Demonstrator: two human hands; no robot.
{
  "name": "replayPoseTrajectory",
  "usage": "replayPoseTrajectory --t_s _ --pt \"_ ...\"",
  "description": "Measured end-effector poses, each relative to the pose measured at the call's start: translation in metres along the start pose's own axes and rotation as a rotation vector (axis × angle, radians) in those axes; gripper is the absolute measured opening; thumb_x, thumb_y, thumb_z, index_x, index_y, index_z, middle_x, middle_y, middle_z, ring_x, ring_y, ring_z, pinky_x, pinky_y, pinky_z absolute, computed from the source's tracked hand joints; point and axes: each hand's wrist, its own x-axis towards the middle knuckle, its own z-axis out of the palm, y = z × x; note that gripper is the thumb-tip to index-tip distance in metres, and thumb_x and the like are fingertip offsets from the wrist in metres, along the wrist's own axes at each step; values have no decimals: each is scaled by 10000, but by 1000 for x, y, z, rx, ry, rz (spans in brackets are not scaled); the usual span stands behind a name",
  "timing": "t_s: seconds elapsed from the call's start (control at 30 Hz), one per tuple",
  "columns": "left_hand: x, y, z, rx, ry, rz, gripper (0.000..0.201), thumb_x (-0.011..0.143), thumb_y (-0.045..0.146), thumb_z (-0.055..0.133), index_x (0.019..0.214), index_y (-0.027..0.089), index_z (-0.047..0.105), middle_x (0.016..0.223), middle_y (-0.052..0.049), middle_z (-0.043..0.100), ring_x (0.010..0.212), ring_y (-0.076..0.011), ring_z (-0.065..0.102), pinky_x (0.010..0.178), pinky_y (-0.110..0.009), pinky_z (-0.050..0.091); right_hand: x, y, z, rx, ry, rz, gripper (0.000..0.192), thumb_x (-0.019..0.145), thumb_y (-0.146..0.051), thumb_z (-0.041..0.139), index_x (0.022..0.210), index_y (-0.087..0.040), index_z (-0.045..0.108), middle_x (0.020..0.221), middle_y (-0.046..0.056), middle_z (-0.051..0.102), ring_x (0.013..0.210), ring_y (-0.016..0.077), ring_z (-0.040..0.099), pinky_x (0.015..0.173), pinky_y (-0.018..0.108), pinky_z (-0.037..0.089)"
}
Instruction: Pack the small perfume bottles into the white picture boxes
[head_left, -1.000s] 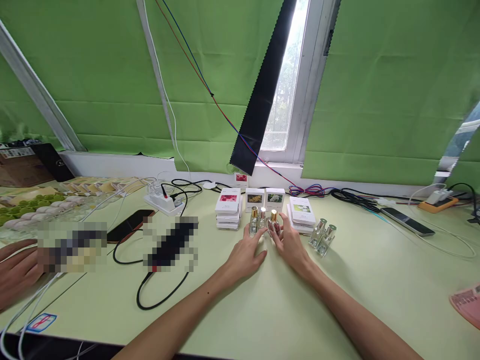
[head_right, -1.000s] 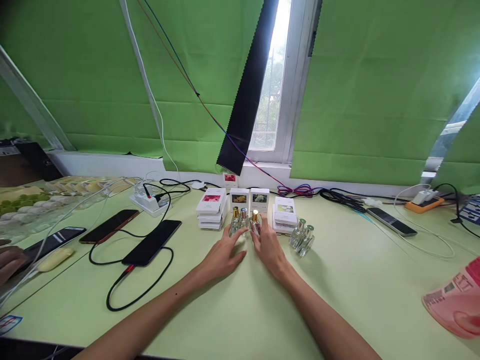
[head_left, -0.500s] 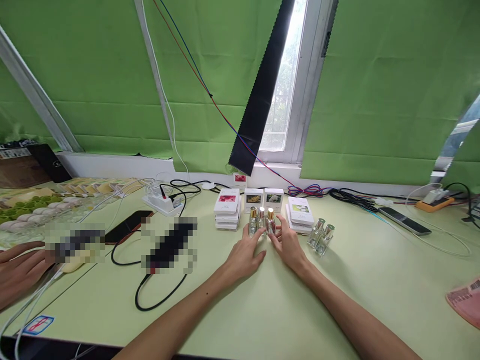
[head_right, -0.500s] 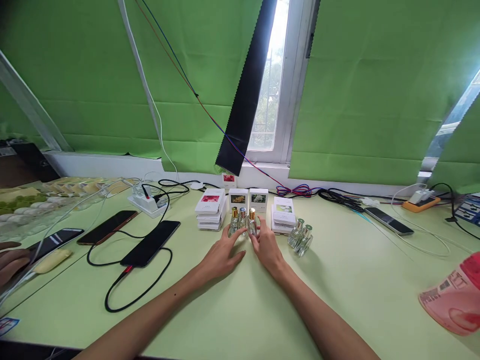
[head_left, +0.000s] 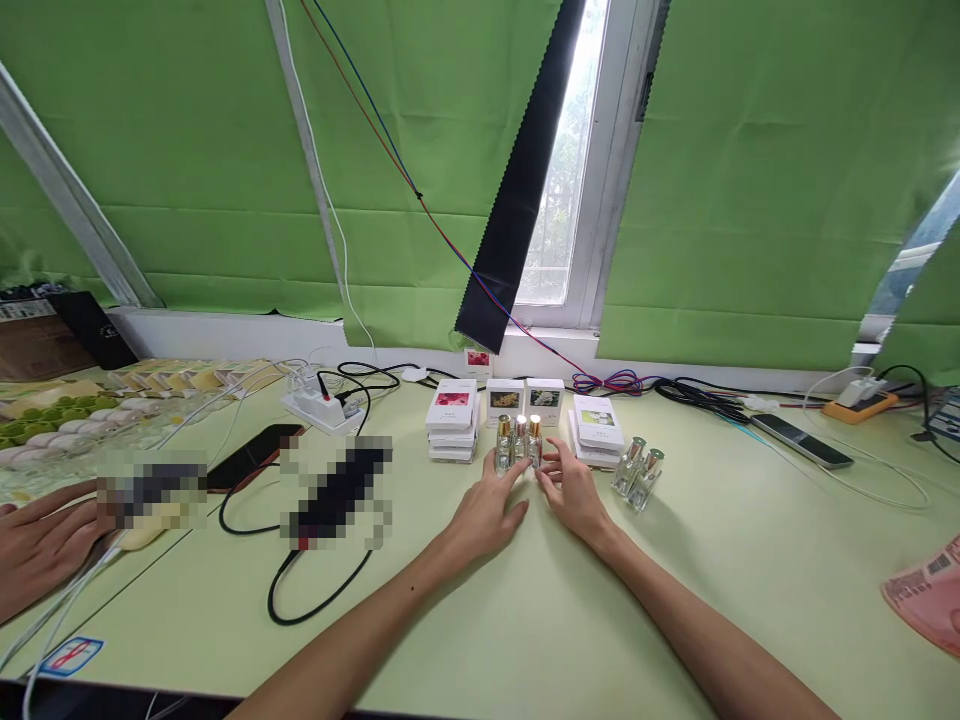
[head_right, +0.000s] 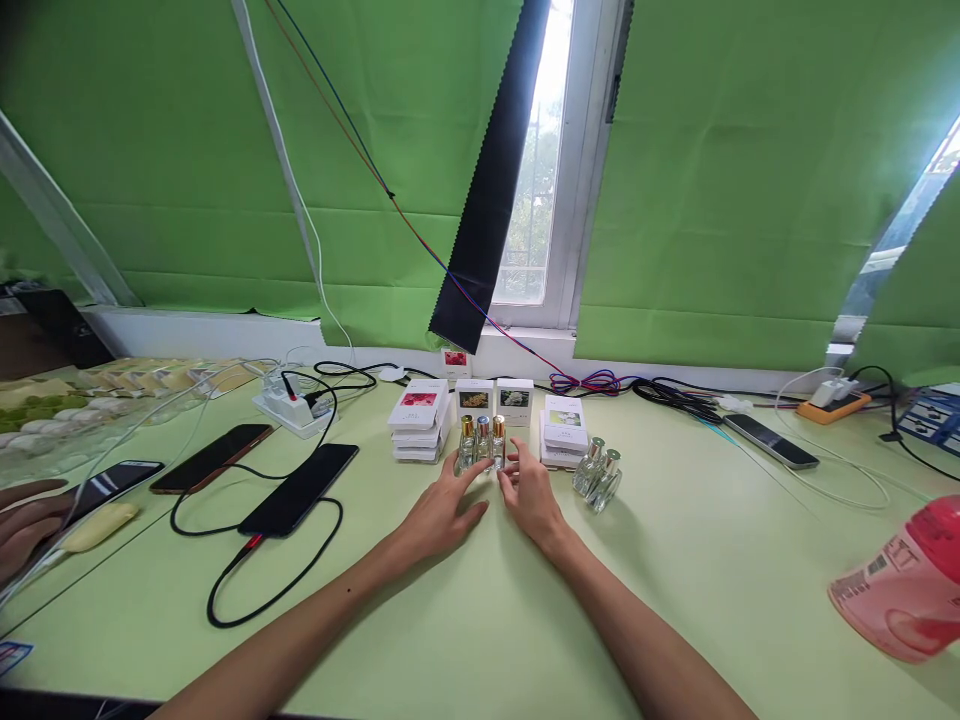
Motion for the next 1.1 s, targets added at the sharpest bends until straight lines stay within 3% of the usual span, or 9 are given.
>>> replayPoseTrajectory --t_s 0.13,0.3,0.53,0.67,0.87,1.1 --pt "0 0 -1 -3 -5 -3 593 945 287 564 1521 336 428 1610 -197 235 995 -315 729 938 -470 543 -1 -7 -3 31 56 97 581 863 -320 565 1395 -125 437 1063 146 697 795 219 733 743 394 635" --pt "0 0 -1 -29 -5 -3 614 928 276 593 1517 345 435 1621 -176 232 1046 -326 720 972 -469 531 0 -12 -7 171 219 194 624 819 -394 586 1369 -144 429 1072 137 698 758 227 738 689 376 622" --pt "-2 2 1 -28 2 -19 610 931 264 587 1512 370 434 1615 -151 264 1087 -325 703 987 -469 526 1 -13 -10 404 388 259 633 735 -337 641 1317 -204 430 1085 112 696 689 205 723 634 351 599" --pt "-5 8 -1 -28 34 -59 590 943 283 577 1510 370 437 1575 -158 314 1054 -326 707 923 -444 546 3 -8 -10 491 438 301 670 685 -305 675 1311 -225 452 1074 92 694 668 192 714 624 341 590" --pt "-7 10 -4 -39 67 -71 504 950 255 548 1449 311 506 1354 -150 453 889 -248 690 812 -370 550 7 -3 -12 547 466 365 669 647 -276 687 1284 -233 486 1037 69 699 681 189 708 623 325 588" --pt "-3 4 0 -27 63 -35 433 928 255 560 1361 249 553 1185 -116 494 876 -237 651 820 -364 530 11 -2 -15 606 486 402 576 640 -257 685 1193 -240 527 1022 86 694 687 217 698 645 373 581"
